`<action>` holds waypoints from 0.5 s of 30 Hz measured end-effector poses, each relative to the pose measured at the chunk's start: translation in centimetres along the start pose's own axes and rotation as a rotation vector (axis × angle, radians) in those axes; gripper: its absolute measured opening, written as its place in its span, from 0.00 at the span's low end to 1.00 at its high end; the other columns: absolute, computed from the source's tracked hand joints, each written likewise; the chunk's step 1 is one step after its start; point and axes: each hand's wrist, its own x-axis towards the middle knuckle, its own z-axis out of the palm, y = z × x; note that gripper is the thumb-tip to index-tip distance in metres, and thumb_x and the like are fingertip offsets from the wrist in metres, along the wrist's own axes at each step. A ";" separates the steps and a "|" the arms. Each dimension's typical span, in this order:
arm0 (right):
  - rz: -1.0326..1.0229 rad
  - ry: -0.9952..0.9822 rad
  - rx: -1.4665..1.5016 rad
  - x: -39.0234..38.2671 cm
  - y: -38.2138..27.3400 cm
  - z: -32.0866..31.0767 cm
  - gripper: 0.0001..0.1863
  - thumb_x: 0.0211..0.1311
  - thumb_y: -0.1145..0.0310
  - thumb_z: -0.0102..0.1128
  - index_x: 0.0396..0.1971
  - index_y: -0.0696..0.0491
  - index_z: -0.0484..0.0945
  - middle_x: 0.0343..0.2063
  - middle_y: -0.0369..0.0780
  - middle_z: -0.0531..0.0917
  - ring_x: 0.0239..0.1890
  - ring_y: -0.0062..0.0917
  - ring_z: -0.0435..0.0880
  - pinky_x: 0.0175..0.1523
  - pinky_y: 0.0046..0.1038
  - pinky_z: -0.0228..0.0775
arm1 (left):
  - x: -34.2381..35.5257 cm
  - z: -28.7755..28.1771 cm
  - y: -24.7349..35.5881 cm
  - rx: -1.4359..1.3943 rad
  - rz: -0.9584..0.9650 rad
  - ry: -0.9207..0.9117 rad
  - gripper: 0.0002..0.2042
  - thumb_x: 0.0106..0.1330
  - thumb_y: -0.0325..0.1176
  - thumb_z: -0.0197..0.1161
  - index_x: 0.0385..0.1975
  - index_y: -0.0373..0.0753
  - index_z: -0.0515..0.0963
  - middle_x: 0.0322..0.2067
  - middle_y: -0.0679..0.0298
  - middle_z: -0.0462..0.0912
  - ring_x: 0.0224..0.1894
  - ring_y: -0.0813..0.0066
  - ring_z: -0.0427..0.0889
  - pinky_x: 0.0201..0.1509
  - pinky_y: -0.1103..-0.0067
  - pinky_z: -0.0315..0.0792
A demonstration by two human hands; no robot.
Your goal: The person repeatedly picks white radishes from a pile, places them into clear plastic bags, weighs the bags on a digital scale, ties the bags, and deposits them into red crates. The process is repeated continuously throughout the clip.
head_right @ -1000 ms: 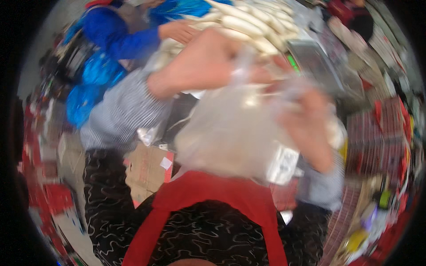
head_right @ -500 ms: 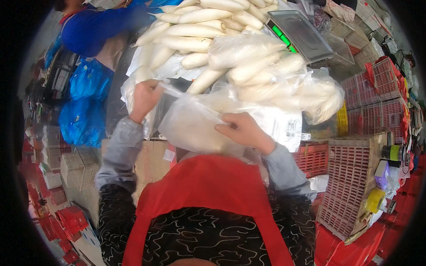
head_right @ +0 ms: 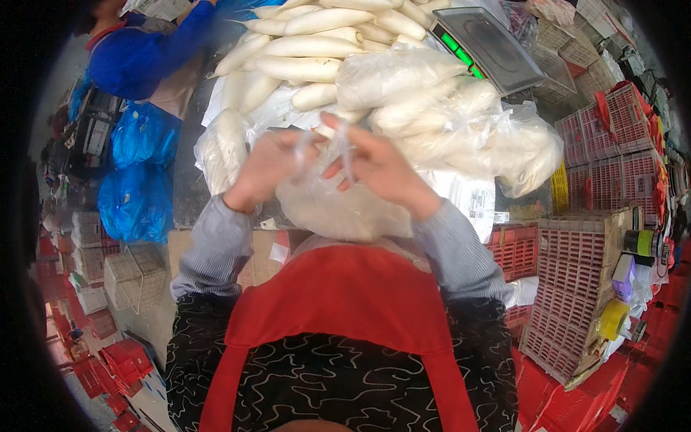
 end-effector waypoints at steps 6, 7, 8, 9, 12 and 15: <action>-0.203 -0.061 -0.665 -1.5 0.8 1.7 0.14 0.57 0.72 0.64 0.42 0.57 0.75 0.28 0.45 0.79 0.27 0.28 0.77 0.33 0.28 0.69 | 2.3 -4.0 4.8 0.750 0.084 0.587 0.06 0.56 0.26 0.63 0.23 0.30 0.81 0.18 0.52 0.81 0.20 0.69 0.81 0.25 0.74 0.74; -0.145 -0.152 -0.762 -2.5 0.5 1.0 0.12 0.56 0.71 0.66 0.39 0.57 0.76 0.26 0.45 0.78 0.26 0.29 0.77 0.32 0.29 0.68 | 2.3 -4.6 4.2 0.798 -0.119 0.530 0.07 0.57 0.27 0.64 0.31 0.30 0.83 0.23 0.56 0.85 0.26 0.75 0.83 0.31 0.78 0.77; -0.203 -0.124 -0.726 -2.9 0.1 0.0 0.11 0.57 0.72 0.66 0.38 0.57 0.77 0.28 0.44 0.78 0.28 0.26 0.77 0.34 0.27 0.68 | 2.6 -4.9 3.2 0.613 -0.025 0.414 0.12 0.57 0.29 0.65 0.39 0.31 0.82 0.31 0.57 0.85 0.32 0.74 0.84 0.37 0.79 0.78; -0.174 -0.098 -0.721 -3.3 -0.6 -0.9 0.09 0.57 0.72 0.66 0.37 0.57 0.78 0.29 0.42 0.79 0.30 0.24 0.77 0.35 0.25 0.69 | 2.6 -4.9 2.1 0.472 -0.090 0.343 0.17 0.57 0.31 0.66 0.47 0.31 0.81 0.39 0.57 0.86 0.38 0.73 0.84 0.42 0.80 0.78; -0.125 -0.255 -0.776 -0.5 -3.0 -3.8 0.10 0.58 0.72 0.66 0.39 0.57 0.80 0.35 0.42 0.81 0.35 0.23 0.79 0.40 0.24 0.71 | 2.5 -1.8 -2.0 0.407 0.192 -0.395 0.41 0.54 0.42 0.72 0.68 0.35 0.61 0.60 0.50 0.73 0.64 0.59 0.71 0.69 0.70 0.62; -0.418 -0.081 -0.733 7.9 -4.2 -7.2 0.12 0.57 0.67 0.66 0.37 0.57 0.78 0.36 0.44 0.81 0.34 0.32 0.79 0.39 0.27 0.72 | 2.3 1.7 -4.1 0.684 0.277 -0.362 0.28 0.50 0.39 0.72 0.53 0.40 0.75 0.46 0.54 0.79 0.54 0.53 0.76 0.59 0.64 0.66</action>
